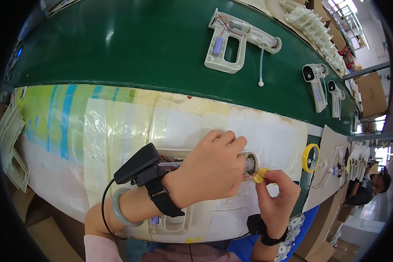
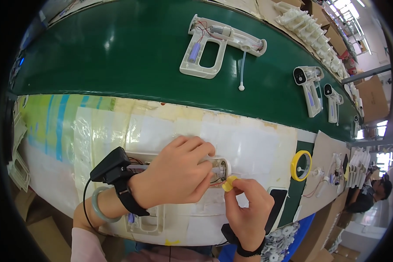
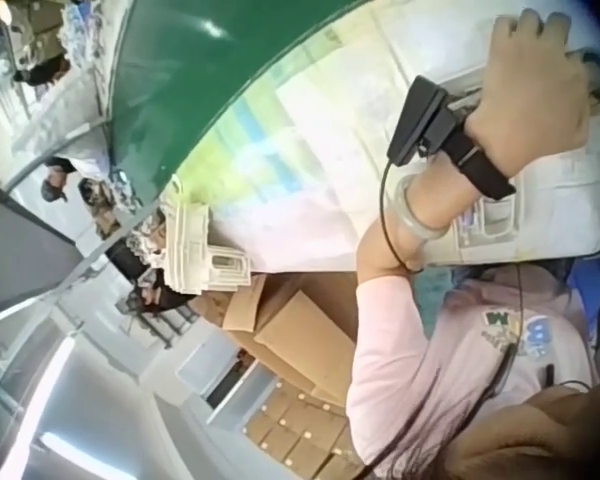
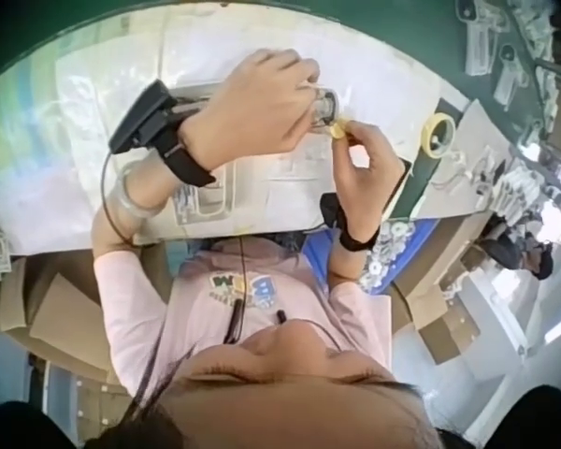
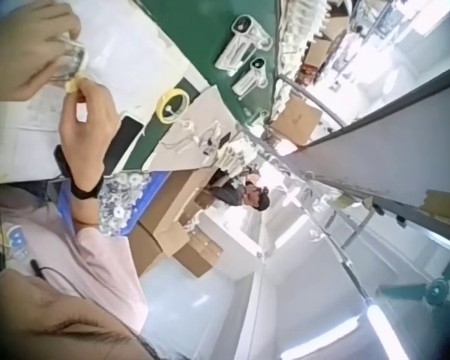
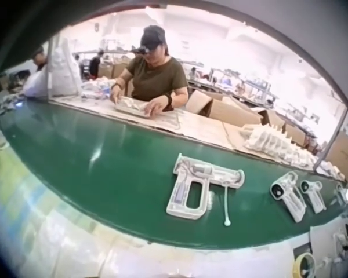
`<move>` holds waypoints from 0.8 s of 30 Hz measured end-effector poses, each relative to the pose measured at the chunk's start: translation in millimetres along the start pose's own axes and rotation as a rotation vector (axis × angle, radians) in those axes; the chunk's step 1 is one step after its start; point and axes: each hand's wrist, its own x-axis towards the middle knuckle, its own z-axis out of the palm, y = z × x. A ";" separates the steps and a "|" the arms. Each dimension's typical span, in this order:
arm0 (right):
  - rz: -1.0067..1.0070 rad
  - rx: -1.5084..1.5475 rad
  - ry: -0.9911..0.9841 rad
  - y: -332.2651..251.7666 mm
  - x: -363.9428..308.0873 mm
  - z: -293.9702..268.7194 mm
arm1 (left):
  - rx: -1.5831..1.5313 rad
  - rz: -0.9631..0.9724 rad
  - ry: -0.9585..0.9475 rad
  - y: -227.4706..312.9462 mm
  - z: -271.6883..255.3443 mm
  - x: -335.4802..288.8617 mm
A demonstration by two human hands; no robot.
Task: The person assembles a toy gun by placing a battery, motor, and circuit board into the plastic housing. They route a tube through the shell, secure components with tape, and fit the housing halves together before placing it on the conveyor belt.
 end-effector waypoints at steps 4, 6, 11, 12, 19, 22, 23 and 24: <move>0.168 0.079 0.004 -10.0 5.8 4.9 | 0.023 -0.009 -0.005 -1.4 2.4 -1.7; 0.117 -0.026 -0.080 -4.6 8.5 6.6 | 0.025 -0.015 0.001 -2.3 3.8 -2.7; 0.142 -0.123 -0.223 -10.1 19.0 -0.2 | 0.053 -0.025 -0.032 -4.8 3.6 -2.9; 0.176 -0.099 -0.233 -9.2 20.0 0.0 | 0.051 -0.023 -0.029 -4.9 2.7 -2.6; 0.282 0.101 -0.177 -8.7 15.6 9.9 | -0.063 -0.223 -0.129 4.3 -61.0 -12.0; 0.310 0.101 -0.176 -14.3 17.1 10.3 | -0.025 -0.315 -0.250 -8.9 -96.3 -26.2; 0.303 0.105 -0.160 -15.6 16.7 10.1 | 0.093 -0.315 -0.262 -13.9 -104.3 -30.8; 0.309 0.105 -0.170 -16.8 15.9 9.8 | 0.124 -0.314 -0.260 -21.1 -106.2 -35.9</move>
